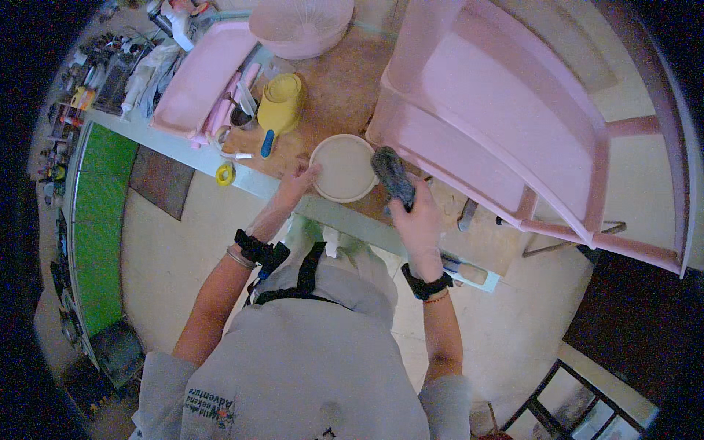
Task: The person assembles a pink plastic kitchen trolley by fitting a shelf onto supporting legs and then wipes a round white container with a cloth before placing it and a yellow pitcher on the top shelf.
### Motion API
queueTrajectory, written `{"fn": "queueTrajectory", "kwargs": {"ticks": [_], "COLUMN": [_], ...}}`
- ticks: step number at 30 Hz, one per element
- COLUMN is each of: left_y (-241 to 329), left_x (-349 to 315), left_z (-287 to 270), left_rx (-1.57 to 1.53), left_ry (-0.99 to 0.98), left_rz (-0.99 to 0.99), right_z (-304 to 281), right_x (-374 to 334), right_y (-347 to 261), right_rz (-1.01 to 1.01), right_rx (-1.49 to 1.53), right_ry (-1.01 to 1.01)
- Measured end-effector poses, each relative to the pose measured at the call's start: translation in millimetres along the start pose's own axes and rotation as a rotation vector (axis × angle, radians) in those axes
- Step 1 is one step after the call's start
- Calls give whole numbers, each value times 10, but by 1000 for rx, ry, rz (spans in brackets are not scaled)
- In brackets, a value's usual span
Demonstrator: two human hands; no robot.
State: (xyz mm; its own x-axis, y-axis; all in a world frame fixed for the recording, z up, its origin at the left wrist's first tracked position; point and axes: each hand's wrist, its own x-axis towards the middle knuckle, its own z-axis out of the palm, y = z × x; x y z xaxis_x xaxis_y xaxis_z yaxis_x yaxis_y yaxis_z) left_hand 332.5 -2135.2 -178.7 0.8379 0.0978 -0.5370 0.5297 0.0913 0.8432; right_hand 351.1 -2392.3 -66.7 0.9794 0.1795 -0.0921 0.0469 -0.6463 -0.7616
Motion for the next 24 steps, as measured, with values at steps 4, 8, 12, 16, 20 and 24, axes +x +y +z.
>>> {"fn": "queueTrajectory", "kwargs": {"ticks": [4, 8, 12, 16, 20, 24], "left_y": [233, 221, 230, 306, 292, 461], "left_x": [-150, -93, -184, -190, -170, -296], "left_z": [122, 81, 76, 95, 128, 163], "left_rx": [448, 392, 265, 284, 198, 310], "left_ry": [381, 217, 139, 113, 155, 165], "left_rz": [599, 612, 394, 355, 349, 284], "right_z": [268, 522, 570, 804, 856, 523], "right_x": [192, 329, 381, 601, 468, 271], "right_y": [-113, -279, -384, -275, -309, -142], "right_rz": [-263, -455, -665, -717, -780, -731], "right_rx": [-178, -350, -543, -368, -416, -502], "right_ry": [43, 36, 67, 46, -107, -224]}}
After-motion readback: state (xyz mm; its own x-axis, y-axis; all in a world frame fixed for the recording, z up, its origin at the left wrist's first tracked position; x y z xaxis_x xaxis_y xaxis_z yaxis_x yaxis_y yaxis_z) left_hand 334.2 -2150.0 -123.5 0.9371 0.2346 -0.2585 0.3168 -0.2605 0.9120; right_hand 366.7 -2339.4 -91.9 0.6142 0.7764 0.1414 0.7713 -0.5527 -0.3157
